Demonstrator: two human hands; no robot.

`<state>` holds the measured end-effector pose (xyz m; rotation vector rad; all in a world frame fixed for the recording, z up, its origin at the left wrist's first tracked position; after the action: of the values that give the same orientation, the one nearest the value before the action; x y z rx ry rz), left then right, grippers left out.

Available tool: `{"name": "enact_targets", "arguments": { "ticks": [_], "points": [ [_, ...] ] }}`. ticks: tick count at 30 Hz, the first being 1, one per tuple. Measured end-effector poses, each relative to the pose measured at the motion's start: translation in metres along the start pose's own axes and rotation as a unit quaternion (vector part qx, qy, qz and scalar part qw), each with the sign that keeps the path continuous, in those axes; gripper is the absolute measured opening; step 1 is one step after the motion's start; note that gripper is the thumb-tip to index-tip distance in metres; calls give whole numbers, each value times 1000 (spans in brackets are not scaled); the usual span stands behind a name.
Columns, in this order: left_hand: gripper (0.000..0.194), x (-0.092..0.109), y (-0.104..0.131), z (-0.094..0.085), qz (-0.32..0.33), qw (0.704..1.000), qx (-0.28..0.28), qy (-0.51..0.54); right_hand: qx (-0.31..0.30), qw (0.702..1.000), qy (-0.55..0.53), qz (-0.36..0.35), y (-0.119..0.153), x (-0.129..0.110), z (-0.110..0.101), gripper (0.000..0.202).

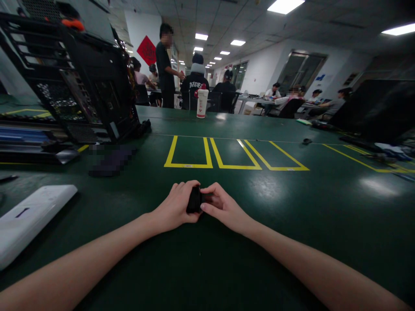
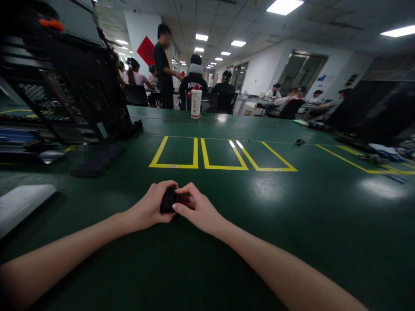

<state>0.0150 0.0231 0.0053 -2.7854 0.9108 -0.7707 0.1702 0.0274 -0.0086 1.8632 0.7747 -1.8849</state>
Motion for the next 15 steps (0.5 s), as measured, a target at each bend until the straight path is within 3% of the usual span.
{"name": "enact_targets", "arguments": {
  "ticks": [3, 6, 15],
  "points": [
    [56, 1, 0, 0, -3, 1000, -2, 3, 16, 1000, 20, 7, -1, -1, 0, 20],
    [55, 1, 0, 0, -2, 1000, -10, 4, 27, 999, 36, 14, -1, -1, -1, 28],
    [57, 0, 0, 0, 7, 1000, 0, -6, -3, 1000, -6, 10, 0, -1, 0, 29]
  ]
}}
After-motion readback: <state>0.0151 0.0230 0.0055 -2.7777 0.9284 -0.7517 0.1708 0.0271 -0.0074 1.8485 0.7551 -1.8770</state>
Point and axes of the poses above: each hand's wrist, its own y-axis away from the middle knuckle, its own z-axis out of the palm, x = y × z, the point moved 3 cm from there along -y, towards the middle knuckle, and after that the axes turned 4 degrees about -y, right-handed, at the moved point
